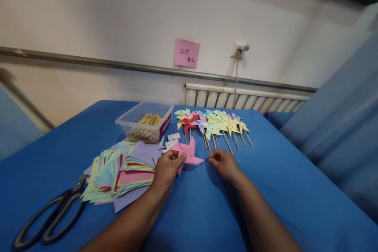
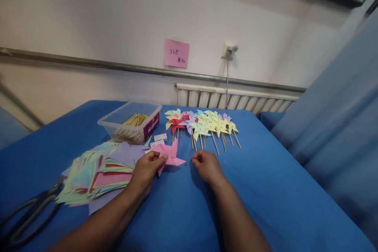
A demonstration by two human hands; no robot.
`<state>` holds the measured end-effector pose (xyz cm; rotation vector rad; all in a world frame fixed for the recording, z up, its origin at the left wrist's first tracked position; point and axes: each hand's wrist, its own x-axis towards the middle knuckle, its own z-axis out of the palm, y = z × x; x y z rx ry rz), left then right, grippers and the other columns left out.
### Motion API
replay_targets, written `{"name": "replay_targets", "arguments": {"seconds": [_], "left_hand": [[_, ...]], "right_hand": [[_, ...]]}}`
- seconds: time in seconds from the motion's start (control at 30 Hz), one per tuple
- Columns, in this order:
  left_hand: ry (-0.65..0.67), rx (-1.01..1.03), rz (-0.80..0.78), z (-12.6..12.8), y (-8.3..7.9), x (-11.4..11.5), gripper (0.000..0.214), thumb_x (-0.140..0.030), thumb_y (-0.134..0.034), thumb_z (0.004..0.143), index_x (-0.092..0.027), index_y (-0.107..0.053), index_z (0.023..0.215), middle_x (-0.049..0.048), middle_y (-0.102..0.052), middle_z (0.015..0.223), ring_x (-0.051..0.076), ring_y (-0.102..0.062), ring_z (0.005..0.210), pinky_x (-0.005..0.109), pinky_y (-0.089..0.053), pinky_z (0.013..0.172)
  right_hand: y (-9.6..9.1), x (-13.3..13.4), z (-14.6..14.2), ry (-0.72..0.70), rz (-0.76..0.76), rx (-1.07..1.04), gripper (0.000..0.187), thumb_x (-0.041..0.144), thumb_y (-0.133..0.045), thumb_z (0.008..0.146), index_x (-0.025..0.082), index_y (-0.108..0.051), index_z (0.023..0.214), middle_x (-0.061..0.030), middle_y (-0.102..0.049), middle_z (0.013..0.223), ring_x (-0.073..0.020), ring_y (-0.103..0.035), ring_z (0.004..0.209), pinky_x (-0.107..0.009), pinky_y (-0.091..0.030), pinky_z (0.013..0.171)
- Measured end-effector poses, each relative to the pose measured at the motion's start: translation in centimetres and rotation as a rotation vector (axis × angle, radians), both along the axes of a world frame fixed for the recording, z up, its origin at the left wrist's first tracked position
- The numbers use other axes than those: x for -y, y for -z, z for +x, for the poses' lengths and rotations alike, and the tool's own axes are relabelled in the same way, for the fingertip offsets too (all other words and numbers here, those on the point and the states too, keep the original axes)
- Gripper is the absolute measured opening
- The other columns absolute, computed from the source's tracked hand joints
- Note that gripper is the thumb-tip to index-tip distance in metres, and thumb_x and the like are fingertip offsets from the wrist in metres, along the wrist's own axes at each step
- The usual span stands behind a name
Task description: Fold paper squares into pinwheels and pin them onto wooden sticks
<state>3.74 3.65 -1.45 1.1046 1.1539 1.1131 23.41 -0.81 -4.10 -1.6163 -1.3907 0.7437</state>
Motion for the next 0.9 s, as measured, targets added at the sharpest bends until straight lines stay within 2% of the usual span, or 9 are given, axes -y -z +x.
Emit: {"name": "replay_targets", "arguments": {"seconds": [0.17,0.4,0.57,0.77,0.9], "left_hand": [[-0.030,0.071,0.026,-0.1,0.2,0.0,0.031,-0.039,-0.075,0.054,-0.015,-0.061,0.067,-0.0020,-0.059,0.060,0.012,-0.053,0.056,0.022,-0.037,0.053],[-0.008,0.029,0.008,-0.1,0.3,0.1,0.030,-0.038,-0.076,0.053,-0.015,-0.059,0.061,-0.0040,-0.055,0.054,0.010,-0.047,0.050,0.021,-0.033,0.048],[0.006,0.009,0.017,-0.1,0.3,0.1,0.030,-0.038,-0.076,0.054,-0.014,-0.060,0.063,-0.0036,-0.055,0.056,0.010,-0.047,0.050,0.020,-0.034,0.048],[0.023,-0.021,0.013,-0.1,0.2,0.0,0.030,-0.038,-0.076,0.053,-0.015,-0.060,0.064,-0.0035,-0.057,0.056,0.010,-0.048,0.049,0.021,-0.035,0.048],[0.018,-0.029,0.007,-0.1,0.2,-0.1,0.031,-0.038,-0.076,0.053,-0.014,-0.061,0.066,-0.0029,-0.058,0.057,0.011,-0.050,0.050,0.021,-0.036,0.048]], "right_hand": [[-0.3,0.5,-1.4,-0.062,-0.059,0.184,0.007,0.023,-0.060,0.073,0.018,-0.064,0.071,0.0004,-0.065,0.066,-0.0122,-0.055,0.059,-0.021,-0.036,0.055],[-0.7,-0.2,-2.9,-0.020,-0.100,0.399,0.009,0.025,-0.059,0.077,0.019,-0.065,0.074,-0.0031,-0.067,0.076,-0.0147,-0.056,0.069,-0.023,-0.031,0.059],[-1.0,0.1,-3.0,-0.032,-0.141,0.463,0.008,0.023,-0.057,0.078,0.019,-0.064,0.075,-0.0013,-0.067,0.070,-0.0128,-0.055,0.061,-0.022,-0.028,0.054],[-1.8,0.5,-3.4,-0.050,-0.131,0.514,0.010,0.022,-0.056,0.079,0.018,-0.063,0.072,-0.0028,-0.066,0.073,-0.0141,-0.055,0.067,-0.024,-0.027,0.056],[-1.8,0.3,-3.4,-0.045,-0.166,0.511,0.007,0.019,-0.057,0.077,0.018,-0.063,0.074,-0.0018,-0.066,0.070,-0.0129,-0.054,0.062,-0.023,-0.025,0.054]]}}
